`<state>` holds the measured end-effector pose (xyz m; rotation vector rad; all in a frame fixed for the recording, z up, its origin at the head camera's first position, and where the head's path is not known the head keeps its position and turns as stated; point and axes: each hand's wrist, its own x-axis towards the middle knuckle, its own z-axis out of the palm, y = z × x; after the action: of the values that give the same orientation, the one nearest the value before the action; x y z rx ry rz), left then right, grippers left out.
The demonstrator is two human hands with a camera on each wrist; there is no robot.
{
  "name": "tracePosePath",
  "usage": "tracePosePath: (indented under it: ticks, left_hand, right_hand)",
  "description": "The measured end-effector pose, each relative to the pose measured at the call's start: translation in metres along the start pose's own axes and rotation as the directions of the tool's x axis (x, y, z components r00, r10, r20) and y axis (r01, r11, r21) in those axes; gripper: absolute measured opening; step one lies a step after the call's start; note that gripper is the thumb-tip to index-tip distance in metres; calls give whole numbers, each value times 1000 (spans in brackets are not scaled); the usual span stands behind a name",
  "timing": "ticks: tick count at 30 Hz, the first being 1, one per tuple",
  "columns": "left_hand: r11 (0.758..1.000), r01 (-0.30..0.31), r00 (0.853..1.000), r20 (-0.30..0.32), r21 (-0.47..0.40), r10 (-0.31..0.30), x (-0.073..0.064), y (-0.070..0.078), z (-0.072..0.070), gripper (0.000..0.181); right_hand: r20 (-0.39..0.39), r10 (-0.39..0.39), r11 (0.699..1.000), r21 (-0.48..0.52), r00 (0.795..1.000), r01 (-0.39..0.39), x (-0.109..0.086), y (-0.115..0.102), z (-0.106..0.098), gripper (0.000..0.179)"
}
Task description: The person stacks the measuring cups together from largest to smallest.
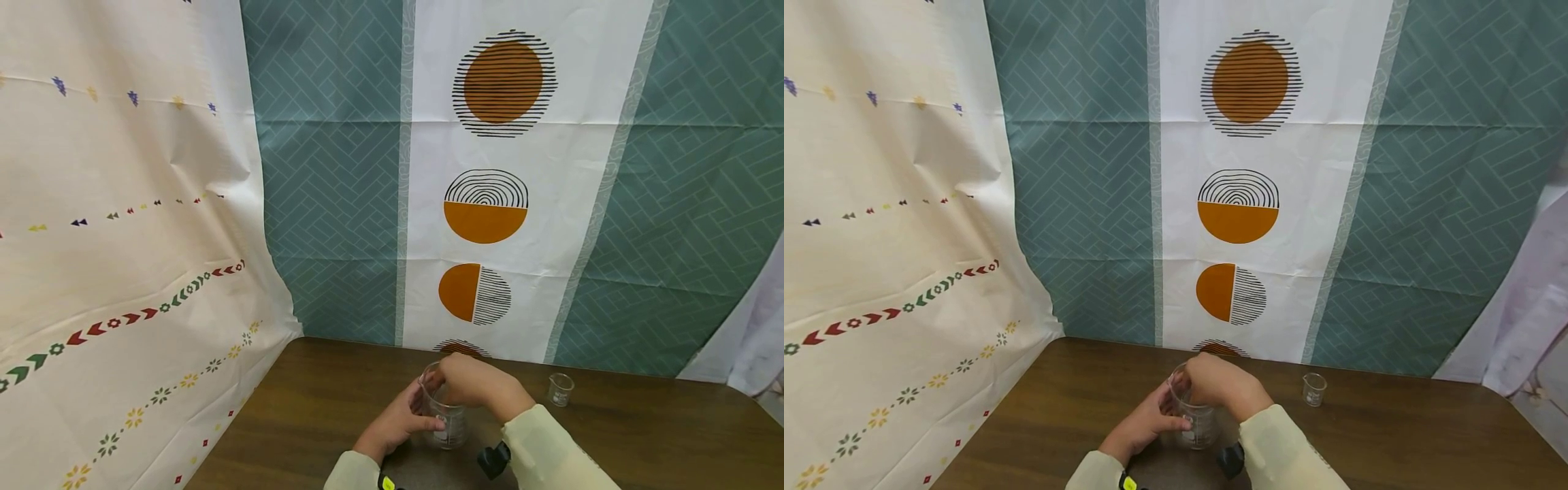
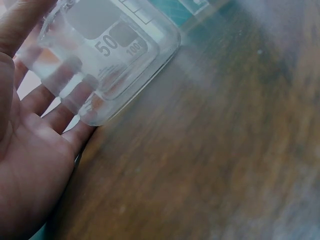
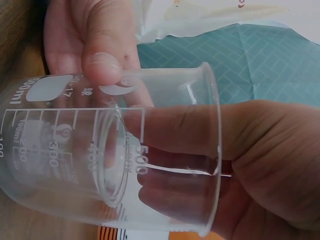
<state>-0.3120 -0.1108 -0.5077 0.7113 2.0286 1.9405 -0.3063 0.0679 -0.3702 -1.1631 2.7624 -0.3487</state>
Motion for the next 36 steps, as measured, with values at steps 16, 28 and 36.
tracePosePath:
  ticks: [16,28,36]
  left_hand:
    - [1000,1,1000,1,-4,-1,-1,-1,-1,82]
    - [1000,-2,1000,3,6,2,-2,1,0,81]
    - [1000,2,1000,6,3,-2,-1,1,0,80]
  right_hand:
    - [-33,-29,1000,1,999,29,-5,1,-7,26]
    - [-41,4,1000,16,999,-3,-10,0,-14,32]
    - [-58,-2,1000,20,998,3,-13,2,-18,33]
